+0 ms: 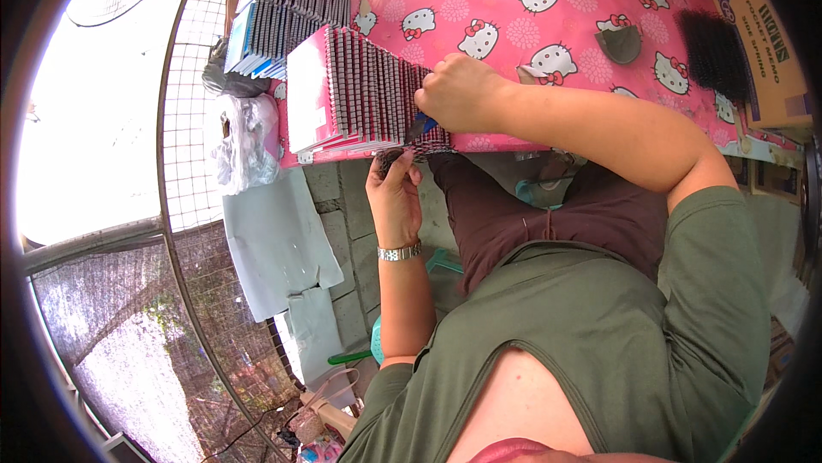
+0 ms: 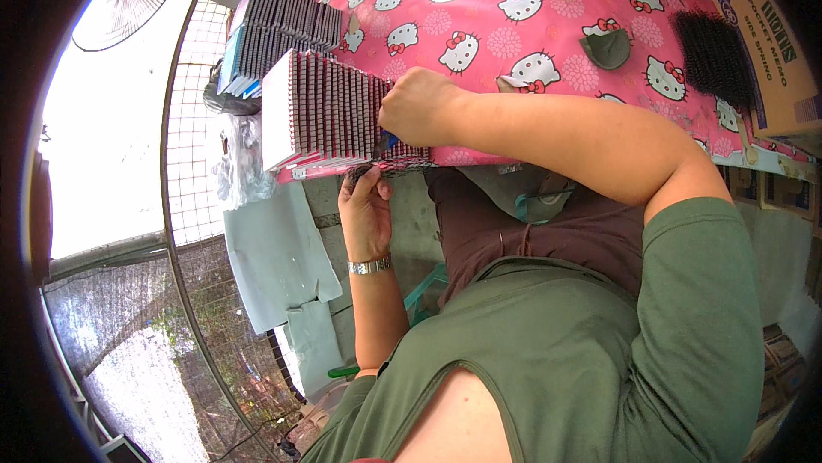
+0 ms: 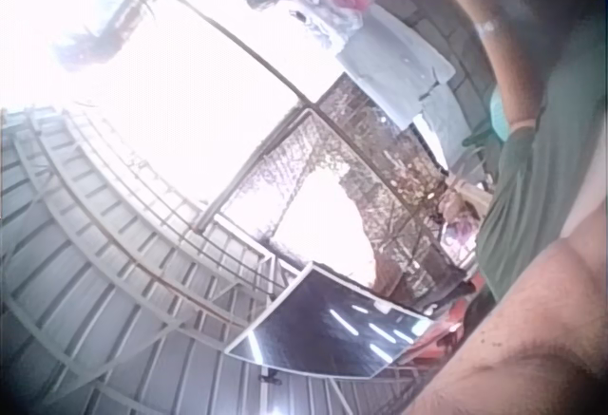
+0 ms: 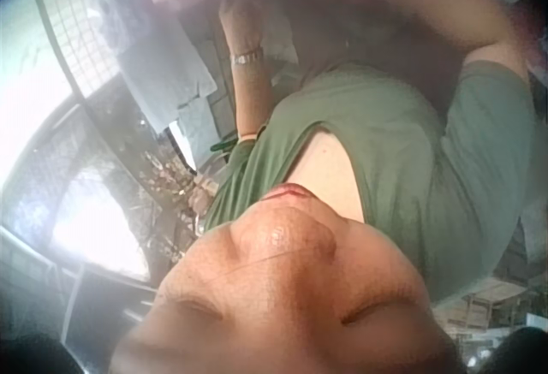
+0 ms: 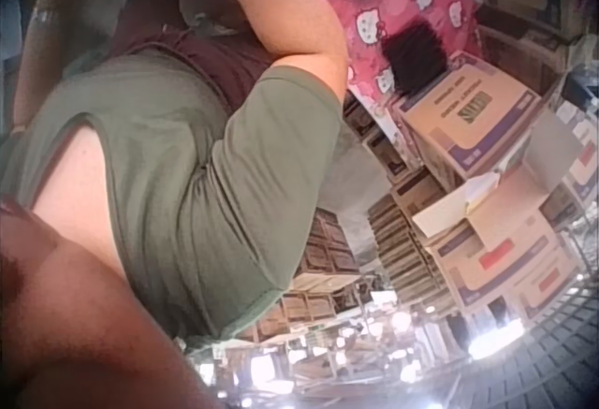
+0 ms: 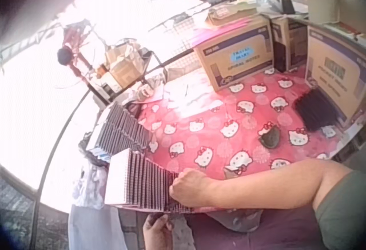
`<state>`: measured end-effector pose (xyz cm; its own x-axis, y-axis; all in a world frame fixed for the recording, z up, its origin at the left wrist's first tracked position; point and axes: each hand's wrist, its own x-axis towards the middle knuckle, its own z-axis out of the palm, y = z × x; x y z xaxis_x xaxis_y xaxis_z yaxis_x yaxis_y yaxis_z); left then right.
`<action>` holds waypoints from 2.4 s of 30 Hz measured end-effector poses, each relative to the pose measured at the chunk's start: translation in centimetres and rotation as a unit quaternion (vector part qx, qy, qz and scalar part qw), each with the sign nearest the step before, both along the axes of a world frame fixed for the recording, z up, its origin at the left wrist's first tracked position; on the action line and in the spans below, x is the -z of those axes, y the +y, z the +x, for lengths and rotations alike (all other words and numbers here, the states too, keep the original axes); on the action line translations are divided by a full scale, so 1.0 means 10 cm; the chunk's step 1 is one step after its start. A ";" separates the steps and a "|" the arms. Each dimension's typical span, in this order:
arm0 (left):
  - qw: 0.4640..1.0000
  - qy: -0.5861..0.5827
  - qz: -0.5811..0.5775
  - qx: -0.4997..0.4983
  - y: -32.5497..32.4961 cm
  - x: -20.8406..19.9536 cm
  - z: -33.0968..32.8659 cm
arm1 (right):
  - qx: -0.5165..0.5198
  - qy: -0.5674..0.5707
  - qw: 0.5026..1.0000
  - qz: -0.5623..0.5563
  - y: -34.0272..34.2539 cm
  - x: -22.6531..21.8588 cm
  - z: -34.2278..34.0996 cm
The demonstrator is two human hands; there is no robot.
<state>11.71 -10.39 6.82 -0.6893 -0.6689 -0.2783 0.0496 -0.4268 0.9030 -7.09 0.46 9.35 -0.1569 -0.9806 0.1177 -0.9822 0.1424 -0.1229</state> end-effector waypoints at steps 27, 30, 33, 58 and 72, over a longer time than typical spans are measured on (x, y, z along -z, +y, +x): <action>0.808 -0.140 -0.572 -0.015 0.24 0.01 0.06 | 0.024 0.063 0.985 -0.160 0.15 0.44 -0.02; 0.979 -0.077 -0.184 -0.032 0.19 0.09 0.10 | 0.025 0.077 0.981 -0.177 0.18 0.46 -0.04; 0.997 0.008 0.056 -0.057 0.06 0.13 0.06 | 0.011 0.066 0.980 -0.188 0.16 0.46 -0.02; 0.999 -0.024 -0.033 -0.031 0.08 0.31 -0.01 | 0.014 -0.040 0.999 0.017 0.03 0.38 0.01; 0.999 -0.027 -0.033 -0.013 0.08 0.45 -0.09 | 0.016 -0.026 0.999 0.013 0.02 0.50 -0.01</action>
